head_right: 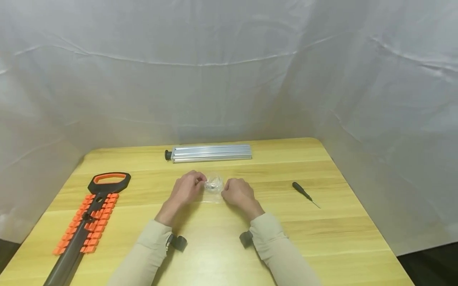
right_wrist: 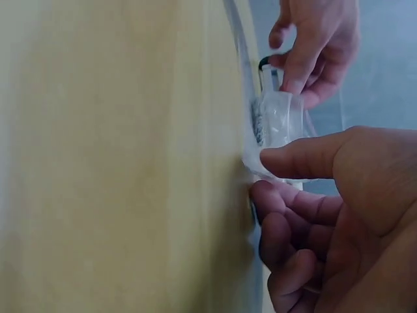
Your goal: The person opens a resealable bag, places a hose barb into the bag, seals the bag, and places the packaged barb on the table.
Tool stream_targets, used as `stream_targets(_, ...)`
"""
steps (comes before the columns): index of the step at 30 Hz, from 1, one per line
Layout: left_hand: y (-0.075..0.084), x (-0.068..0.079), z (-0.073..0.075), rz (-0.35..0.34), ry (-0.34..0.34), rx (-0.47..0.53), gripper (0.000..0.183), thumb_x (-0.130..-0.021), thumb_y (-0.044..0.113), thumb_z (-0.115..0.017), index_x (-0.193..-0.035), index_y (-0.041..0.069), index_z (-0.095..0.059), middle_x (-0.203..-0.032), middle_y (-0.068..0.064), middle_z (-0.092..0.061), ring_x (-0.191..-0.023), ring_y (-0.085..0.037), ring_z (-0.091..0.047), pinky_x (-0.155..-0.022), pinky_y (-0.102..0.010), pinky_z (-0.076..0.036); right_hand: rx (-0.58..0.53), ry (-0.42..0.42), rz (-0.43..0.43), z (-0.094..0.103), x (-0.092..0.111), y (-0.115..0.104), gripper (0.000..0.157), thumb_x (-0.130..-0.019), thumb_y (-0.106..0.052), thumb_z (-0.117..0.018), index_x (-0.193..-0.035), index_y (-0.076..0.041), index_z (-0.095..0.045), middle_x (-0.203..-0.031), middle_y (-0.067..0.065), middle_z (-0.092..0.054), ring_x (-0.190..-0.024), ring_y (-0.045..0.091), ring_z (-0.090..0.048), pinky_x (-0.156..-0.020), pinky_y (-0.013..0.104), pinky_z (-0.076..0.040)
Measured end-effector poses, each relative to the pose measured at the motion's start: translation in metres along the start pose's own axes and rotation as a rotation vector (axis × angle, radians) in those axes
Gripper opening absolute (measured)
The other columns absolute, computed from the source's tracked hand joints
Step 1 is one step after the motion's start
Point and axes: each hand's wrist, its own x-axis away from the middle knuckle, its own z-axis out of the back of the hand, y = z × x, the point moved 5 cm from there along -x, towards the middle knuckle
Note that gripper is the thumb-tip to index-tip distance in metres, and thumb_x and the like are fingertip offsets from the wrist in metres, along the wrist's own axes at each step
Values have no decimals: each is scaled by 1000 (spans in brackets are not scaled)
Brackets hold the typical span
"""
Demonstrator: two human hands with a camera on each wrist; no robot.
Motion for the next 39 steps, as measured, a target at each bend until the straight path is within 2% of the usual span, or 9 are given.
stream_targets(8,-2,1,1,-3,-14,13,7,-92,19,-65,-95,23,-71,-95,7,-66,-88,-16,-63,-81,-42,-45,9,2,19,-5,12,-7,17,-82,-31,-71,-71,-21,-64,-72,-5,-62,-64,14,-55,-54,27,-40)
stream_targets(13,-1,1,4,-26,-7,33,8,-93,19,-64,-95,22,-72,-94,6,-66,-88,-16,-63,-81,-43,-47,-6,11,24,-5,17,-8,18,-82,-24,-68,-65,-20,-63,-66,-5,-61,-59,14,-53,-51,27,-39)
stream_targets(17,-1,1,9,-42,5,98,10,-95,18,-62,-96,20,-71,-98,4,-66,-86,-15,-62,-79,-38,-49,-22,19,47,-4,20,-7,15,-81,-17,-64,-67,-20,-66,-67,-6,-63,-60,13,-54,-55,27,-42)
stream_targets(23,0,2,20,-32,7,181,12,-97,20,-59,-101,18,-70,-104,2,-66,-83,-14,-59,-75,-34,-49,-58,27,88,-5,19,-4,7,-81,-16,-64,-78,-20,-69,-74,-7,-65,-65,12,-55,-64,28,-46)
stream_targets(32,5,5,38,-17,35,263,13,-98,17,-56,-102,15,-68,-105,-1,-65,-82,-16,-57,-72,-32,-48,-60,32,137,-6,18,0,13,-79,-10,-64,-78,-23,-68,-73,-10,-64,-68,9,-55,-74,31,-50)
stream_targets(39,9,6,52,-56,72,288,15,-100,17,-54,-103,15,-67,-99,1,-63,-77,-15,-53,-67,-30,-44,-90,15,146,-5,20,1,7,-80,-14,-70,-79,-21,-71,-72,-10,-65,-66,7,-56,-70,28,-49)
